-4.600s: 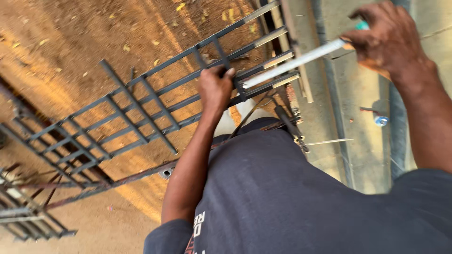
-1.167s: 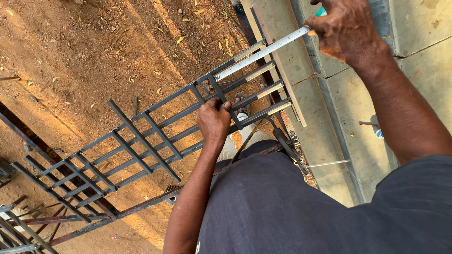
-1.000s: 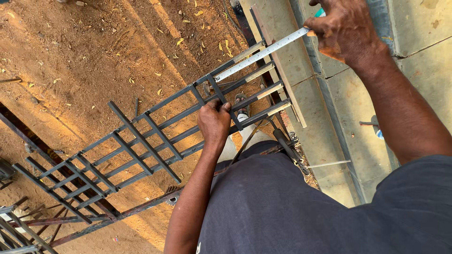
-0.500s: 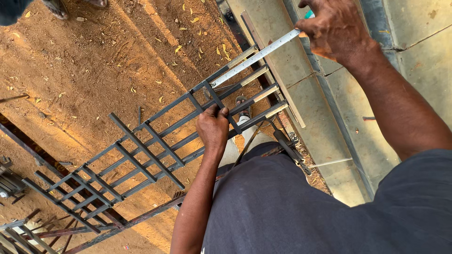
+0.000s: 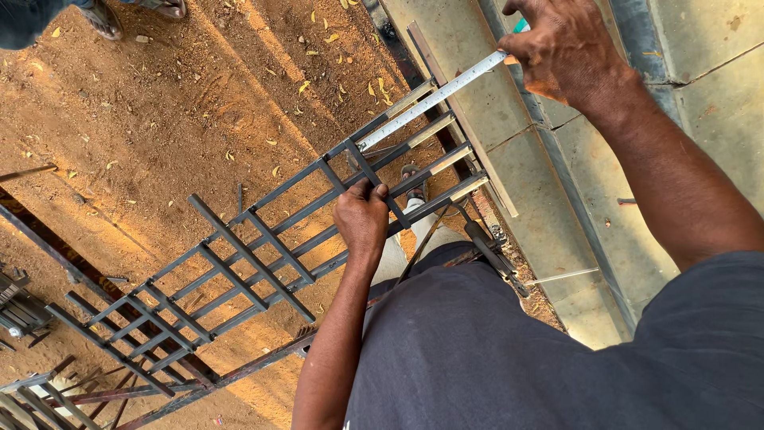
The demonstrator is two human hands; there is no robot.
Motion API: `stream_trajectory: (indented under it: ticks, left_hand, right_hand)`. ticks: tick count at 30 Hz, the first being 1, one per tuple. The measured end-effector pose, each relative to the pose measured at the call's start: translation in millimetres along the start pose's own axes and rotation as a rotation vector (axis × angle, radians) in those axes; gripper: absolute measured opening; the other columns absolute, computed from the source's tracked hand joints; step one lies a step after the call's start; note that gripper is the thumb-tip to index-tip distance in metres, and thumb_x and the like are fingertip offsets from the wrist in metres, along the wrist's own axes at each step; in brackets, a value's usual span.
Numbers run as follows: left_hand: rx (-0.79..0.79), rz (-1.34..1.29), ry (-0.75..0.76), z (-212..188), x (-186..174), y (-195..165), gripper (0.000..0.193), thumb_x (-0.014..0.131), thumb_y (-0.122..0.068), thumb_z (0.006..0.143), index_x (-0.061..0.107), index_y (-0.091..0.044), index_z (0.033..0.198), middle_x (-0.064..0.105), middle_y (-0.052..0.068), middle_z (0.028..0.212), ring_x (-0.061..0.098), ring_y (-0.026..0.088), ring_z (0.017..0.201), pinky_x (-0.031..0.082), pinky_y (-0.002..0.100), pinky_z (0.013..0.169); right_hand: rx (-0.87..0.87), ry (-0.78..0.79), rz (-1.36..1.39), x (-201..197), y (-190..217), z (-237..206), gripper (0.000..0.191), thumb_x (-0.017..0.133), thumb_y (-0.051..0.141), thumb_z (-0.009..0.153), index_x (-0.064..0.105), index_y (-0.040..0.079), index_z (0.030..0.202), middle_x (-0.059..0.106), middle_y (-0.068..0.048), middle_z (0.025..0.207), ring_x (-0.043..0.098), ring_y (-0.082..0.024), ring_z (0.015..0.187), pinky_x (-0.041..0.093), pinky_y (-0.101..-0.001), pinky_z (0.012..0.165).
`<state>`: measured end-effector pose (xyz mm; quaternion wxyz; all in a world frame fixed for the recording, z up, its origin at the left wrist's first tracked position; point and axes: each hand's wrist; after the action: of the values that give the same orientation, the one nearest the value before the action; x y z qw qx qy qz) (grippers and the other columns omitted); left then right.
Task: The person measures a metal grate with a tape measure and performs spot welds along the intersections of the metal bars using an electrode holder and welding rod.
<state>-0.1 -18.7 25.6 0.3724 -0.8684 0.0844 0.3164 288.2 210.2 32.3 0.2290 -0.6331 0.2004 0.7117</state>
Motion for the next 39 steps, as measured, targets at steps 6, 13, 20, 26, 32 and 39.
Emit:
stream_trajectory:
  ticks: [6, 13, 20, 26, 32, 39]
  left_hand:
    - [0.0, -0.01, 0.005, 0.8, 1.3, 0.7, 0.019, 0.074, -0.012, 0.089, 0.079, -0.002, 0.105, 0.079, 0.013, 0.084, 0.074, 0.018, 0.063, 0.057, 0.037, 0.052]
    - [-0.007, 0.014, 0.003, 6.8, 4.4, 3.5, 0.018, 0.073, -0.012, 0.09, 0.079, -0.003, 0.105, 0.079, 0.015, 0.084, 0.07, 0.017, 0.056, 0.052, 0.034, 0.044]
    - [0.029, 0.016, -0.014, 10.6, 6.4, 3.2, 0.018, 0.076, -0.013, 0.088, 0.079, -0.001, 0.102, 0.078, 0.017, 0.086, 0.075, 0.022, 0.062, 0.059, 0.037, 0.054]
    - [0.008, 0.024, -0.005, 11.0, 2.0, -4.5, 0.018, 0.076, -0.014, 0.087, 0.079, -0.001, 0.1, 0.078, 0.015, 0.081, 0.076, 0.022, 0.063, 0.059, 0.039, 0.057]
    - [0.05, -0.021, -0.046, 10.6, 0.7, -8.1, 0.016, 0.076, -0.012, 0.086, 0.08, -0.001, 0.097, 0.078, 0.015, 0.076, 0.076, 0.022, 0.063, 0.058, 0.039, 0.059]
    - [0.076, -0.031, -0.05, 11.8, 0.8, -5.9, 0.016, 0.076, -0.012, 0.086, 0.079, 0.0, 0.096, 0.078, 0.016, 0.078, 0.076, 0.021, 0.067, 0.06, 0.038, 0.061]
  right_hand:
    - [-0.003, 0.02, -0.092, 5.8, -1.2, -3.4, 0.009, 0.078, 0.015, 0.104, 0.081, 0.022, 0.101, 0.071, -0.003, 0.122, 0.067, -0.015, 0.109, 0.056, -0.0314, 0.084]
    - [0.086, 0.233, -0.12, -9.0, 1.3, -12.6, 0.017, 0.069, 0.018, 0.109, 0.082, 0.028, 0.111, 0.072, -0.003, 0.109, 0.066, -0.014, 0.093, 0.056, -0.029, 0.072]
    - [0.035, 0.164, -0.111, -34.7, 9.9, -54.9, 0.01, 0.077, 0.02, 0.107, 0.08, 0.029, 0.108, 0.066, 0.002, 0.124, 0.061, -0.014, 0.114, 0.052, -0.0308, 0.097]
    - [0.088, 0.27, -0.083, -45.5, 26.1, -74.4, 0.018, 0.084, 0.021, 0.092, 0.082, 0.03, 0.107, 0.07, 0.0, 0.128, 0.063, -0.016, 0.118, 0.05, -0.0348, 0.094]
    - [0.094, 0.299, -0.089, -39.5, 34.2, -81.1, 0.028, 0.086, 0.019, 0.077, 0.082, 0.03, 0.102, 0.071, 0.0, 0.131, 0.064, -0.019, 0.123, 0.052, -0.0365, 0.095]
    - [0.131, 0.266, -0.02, -27.3, 38.4, -93.0, 0.023, 0.085, 0.017, 0.087, 0.081, 0.031, 0.106, 0.069, 0.0, 0.135, 0.063, -0.017, 0.126, 0.052, -0.0371, 0.101]
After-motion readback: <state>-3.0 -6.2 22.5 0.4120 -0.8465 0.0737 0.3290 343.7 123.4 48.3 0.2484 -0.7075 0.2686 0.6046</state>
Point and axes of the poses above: each hand's wrist, its own z-axis towards the middle knuckle, its own x-axis out of the palm, y = z × x
